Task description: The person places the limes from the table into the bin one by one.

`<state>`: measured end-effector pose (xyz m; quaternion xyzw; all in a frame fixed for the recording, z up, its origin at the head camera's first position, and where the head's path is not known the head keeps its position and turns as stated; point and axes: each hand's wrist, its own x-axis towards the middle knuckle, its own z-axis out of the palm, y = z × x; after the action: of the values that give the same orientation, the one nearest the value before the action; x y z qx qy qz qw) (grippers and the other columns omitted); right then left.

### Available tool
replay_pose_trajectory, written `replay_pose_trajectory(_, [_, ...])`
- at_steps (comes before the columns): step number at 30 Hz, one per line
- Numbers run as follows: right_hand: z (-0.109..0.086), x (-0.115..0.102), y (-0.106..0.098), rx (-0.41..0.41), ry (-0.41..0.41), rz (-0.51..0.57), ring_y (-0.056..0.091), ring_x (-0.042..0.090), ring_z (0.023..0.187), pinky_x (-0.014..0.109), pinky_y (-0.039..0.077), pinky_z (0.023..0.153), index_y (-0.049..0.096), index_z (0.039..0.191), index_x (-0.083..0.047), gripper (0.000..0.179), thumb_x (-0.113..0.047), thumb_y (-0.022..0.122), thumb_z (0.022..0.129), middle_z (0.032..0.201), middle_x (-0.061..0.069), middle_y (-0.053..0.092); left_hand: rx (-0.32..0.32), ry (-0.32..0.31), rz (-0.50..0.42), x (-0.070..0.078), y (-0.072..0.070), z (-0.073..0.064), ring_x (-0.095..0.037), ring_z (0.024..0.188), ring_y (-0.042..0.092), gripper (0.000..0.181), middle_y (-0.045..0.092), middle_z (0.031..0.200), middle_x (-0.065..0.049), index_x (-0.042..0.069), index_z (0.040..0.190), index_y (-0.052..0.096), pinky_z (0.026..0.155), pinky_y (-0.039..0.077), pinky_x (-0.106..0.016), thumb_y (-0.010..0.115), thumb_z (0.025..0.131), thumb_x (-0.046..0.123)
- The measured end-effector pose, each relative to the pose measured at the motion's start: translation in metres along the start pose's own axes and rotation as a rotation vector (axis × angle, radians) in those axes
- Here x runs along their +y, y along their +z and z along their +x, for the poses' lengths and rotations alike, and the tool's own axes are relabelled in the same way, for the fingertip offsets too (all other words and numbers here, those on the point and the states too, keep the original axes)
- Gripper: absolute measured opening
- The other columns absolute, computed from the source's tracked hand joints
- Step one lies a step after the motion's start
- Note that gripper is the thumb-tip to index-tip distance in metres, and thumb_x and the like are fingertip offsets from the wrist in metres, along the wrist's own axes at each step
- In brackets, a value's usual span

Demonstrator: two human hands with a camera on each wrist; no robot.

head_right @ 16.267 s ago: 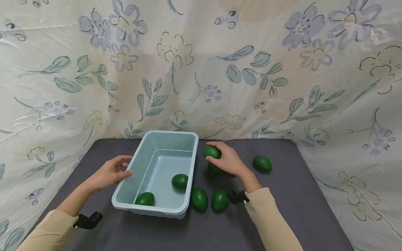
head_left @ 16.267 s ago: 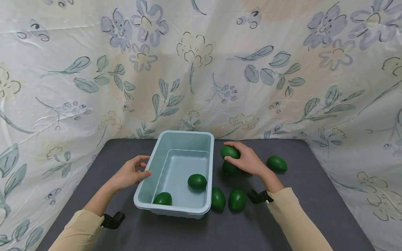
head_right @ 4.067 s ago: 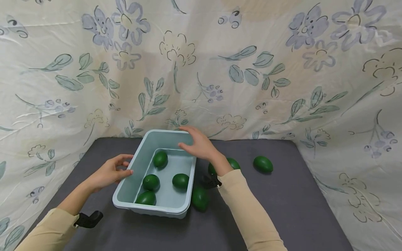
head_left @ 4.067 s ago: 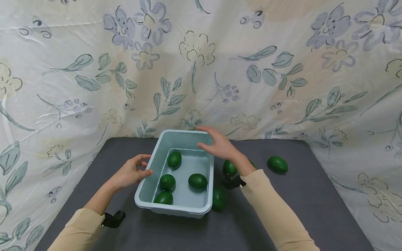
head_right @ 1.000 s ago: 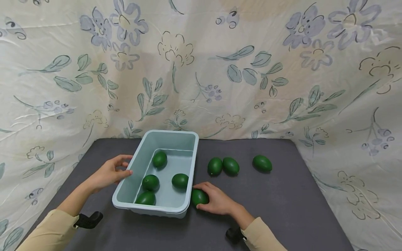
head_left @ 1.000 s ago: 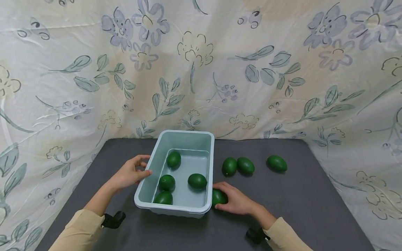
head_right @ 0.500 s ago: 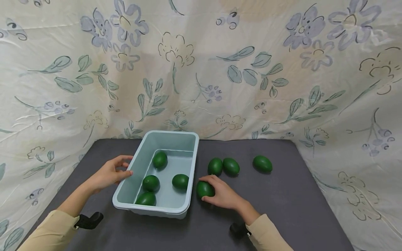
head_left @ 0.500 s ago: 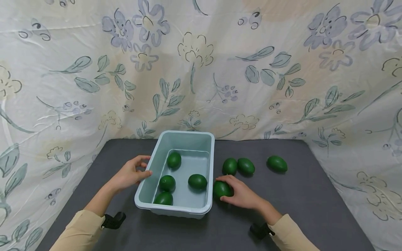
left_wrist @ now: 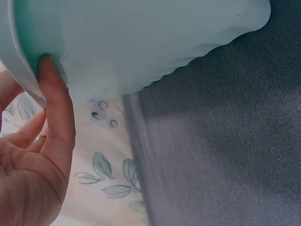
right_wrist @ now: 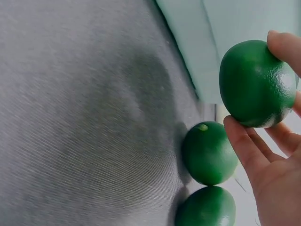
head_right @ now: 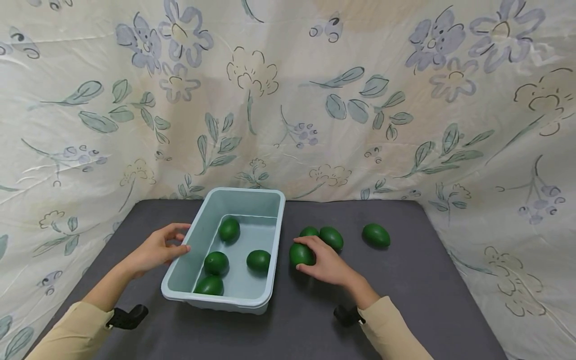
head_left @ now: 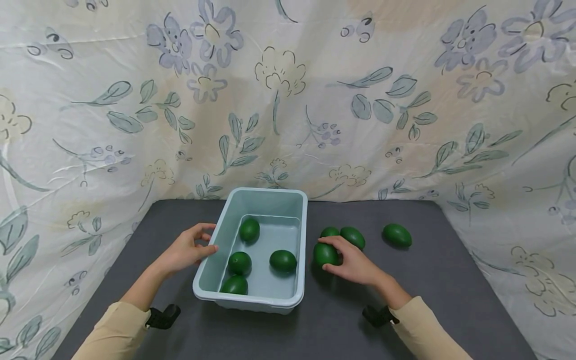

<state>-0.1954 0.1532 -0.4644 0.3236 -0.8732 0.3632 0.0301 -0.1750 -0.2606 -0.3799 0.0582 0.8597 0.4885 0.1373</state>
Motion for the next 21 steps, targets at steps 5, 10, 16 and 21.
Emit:
replay_pose_trajectory(5, [0.005,0.004,-0.008,-0.013,0.045,-0.005,0.053,0.016,0.103,0.033,0.050,0.078,0.046,0.133,-0.016,0.060,-0.032,0.071,0.081,0.127,0.003,0.049,0.003,0.000,-0.001,0.000,0.000,0.000,-0.021,0.080,0.063,0.064,0.051,0.110,-0.020,0.003,0.140,0.029,0.061,0.053,-0.037,0.064,0.087,0.016])
replay_pose_trajectory(10, [0.012,0.005,-0.015,-0.012,0.060,-0.030,0.053,0.017,0.103,0.034,0.049,0.079,0.047,0.133,-0.016,0.059,-0.030,0.071,0.081,0.128,0.004,0.049,0.004,-0.001,-0.002,0.000,0.000,0.000,-0.021,0.081,0.063,0.064,0.051,0.110,-0.020,0.003,0.140,0.029,0.061,0.053,-0.037,0.063,0.087,0.016])
replay_pose_trajectory(16, [0.022,0.001,-0.027,0.021,0.069,-0.014,0.054,0.020,0.098,0.037,0.048,0.076,0.046,0.133,-0.014,0.060,-0.027,0.072,0.081,0.126,0.008,0.048,0.005,-0.008,-0.002,0.000,0.000,0.000,-0.021,0.081,0.063,0.065,0.051,0.110,-0.019,0.004,0.140,0.028,0.061,0.053,-0.037,0.063,0.087,0.016])
replay_pose_trajectory(21, [0.030,-0.002,-0.036,0.014,0.090,0.022,0.054,0.023,0.099,0.040,0.049,0.077,0.044,0.135,-0.013,0.060,-0.027,0.070,0.082,0.129,0.010,0.046,0.000,-0.011,-0.004,0.001,0.000,0.000,-0.021,0.081,0.063,0.064,0.051,0.111,-0.019,0.004,0.141,0.028,0.061,0.053,-0.037,0.063,0.088,0.016])
